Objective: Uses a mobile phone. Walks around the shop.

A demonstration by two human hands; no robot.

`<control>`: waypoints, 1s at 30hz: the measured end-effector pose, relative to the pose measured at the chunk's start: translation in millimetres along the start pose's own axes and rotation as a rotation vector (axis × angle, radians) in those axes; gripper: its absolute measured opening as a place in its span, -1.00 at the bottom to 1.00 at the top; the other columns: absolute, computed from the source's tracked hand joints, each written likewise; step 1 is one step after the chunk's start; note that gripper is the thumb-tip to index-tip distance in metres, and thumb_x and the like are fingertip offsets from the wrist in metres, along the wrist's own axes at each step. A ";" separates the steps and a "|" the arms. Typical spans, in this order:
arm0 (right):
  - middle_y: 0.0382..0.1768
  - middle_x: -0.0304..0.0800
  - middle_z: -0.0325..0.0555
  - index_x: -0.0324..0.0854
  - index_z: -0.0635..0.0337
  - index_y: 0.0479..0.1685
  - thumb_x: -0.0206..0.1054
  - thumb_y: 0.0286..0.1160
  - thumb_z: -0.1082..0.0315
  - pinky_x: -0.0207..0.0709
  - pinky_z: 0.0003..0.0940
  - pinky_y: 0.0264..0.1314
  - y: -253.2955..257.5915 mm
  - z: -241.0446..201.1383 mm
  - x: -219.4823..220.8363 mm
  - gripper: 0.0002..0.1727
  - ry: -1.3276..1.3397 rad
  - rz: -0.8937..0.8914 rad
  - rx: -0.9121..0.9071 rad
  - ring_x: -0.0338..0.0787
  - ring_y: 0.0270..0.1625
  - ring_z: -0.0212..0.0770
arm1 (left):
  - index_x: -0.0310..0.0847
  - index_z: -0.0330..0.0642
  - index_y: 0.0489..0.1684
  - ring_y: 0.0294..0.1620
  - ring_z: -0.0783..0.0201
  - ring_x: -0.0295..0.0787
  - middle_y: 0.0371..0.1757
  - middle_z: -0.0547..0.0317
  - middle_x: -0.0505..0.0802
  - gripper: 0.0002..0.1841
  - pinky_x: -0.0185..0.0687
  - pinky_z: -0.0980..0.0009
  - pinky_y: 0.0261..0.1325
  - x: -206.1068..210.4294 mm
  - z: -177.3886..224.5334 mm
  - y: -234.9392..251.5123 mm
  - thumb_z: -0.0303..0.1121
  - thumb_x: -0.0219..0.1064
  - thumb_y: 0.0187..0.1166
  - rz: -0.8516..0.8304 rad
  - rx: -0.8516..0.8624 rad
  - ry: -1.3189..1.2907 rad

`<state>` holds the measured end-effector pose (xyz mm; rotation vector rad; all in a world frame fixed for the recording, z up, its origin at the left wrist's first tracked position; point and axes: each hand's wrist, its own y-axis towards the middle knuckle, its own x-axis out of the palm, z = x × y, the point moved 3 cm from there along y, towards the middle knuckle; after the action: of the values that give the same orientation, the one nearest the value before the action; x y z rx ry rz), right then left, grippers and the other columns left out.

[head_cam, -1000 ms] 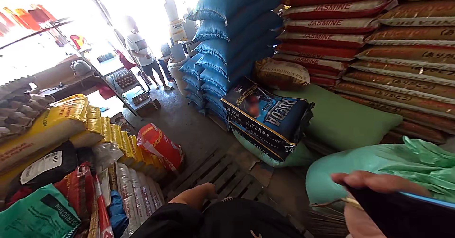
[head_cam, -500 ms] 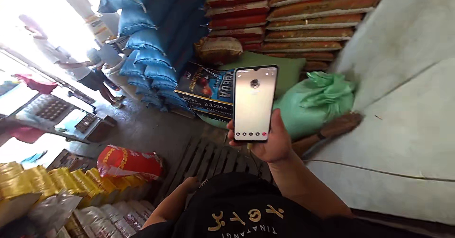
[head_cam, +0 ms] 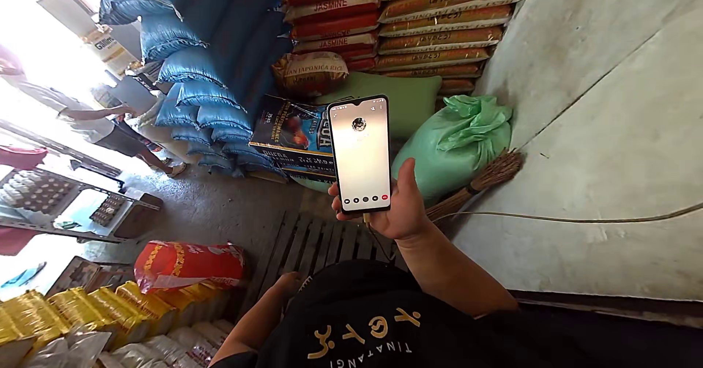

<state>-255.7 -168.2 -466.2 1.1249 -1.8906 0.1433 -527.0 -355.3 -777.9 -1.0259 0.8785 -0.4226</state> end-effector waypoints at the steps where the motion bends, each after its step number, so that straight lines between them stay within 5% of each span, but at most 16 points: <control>1: 0.25 0.82 0.15 0.49 -0.02 0.53 0.13 0.20 -0.69 0.80 -0.01 0.21 -0.7 0.2 0.6 0.07 0.002 -0.002 -0.003 0.88 0.20 0.12 | 0.57 -0.25 0.51 0.59 -0.13 0.57 0.49 -0.24 0.70 -0.49 0.34 -0.15 0.67 0.5 0.4 1.2 -0.05 0.06 0.86 0.000 0.002 0.005; 30: 0.23 0.82 0.15 0.53 0.01 0.49 0.17 0.13 -0.70 0.80 -0.01 0.21 1.6 4.9 10.1 0.09 -0.028 -0.050 -0.007 0.88 0.18 0.11 | 0.61 -0.25 0.46 0.57 -0.16 0.58 0.46 -0.26 0.71 -0.44 0.35 -0.20 0.63 -5.8 -3.8 -8.6 0.05 0.06 0.83 0.017 -0.016 0.000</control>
<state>-261.8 -176.2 -460.9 1.1738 -1.8850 0.0939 -532.8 -357.7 -768.8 -1.0328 0.8912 -0.4018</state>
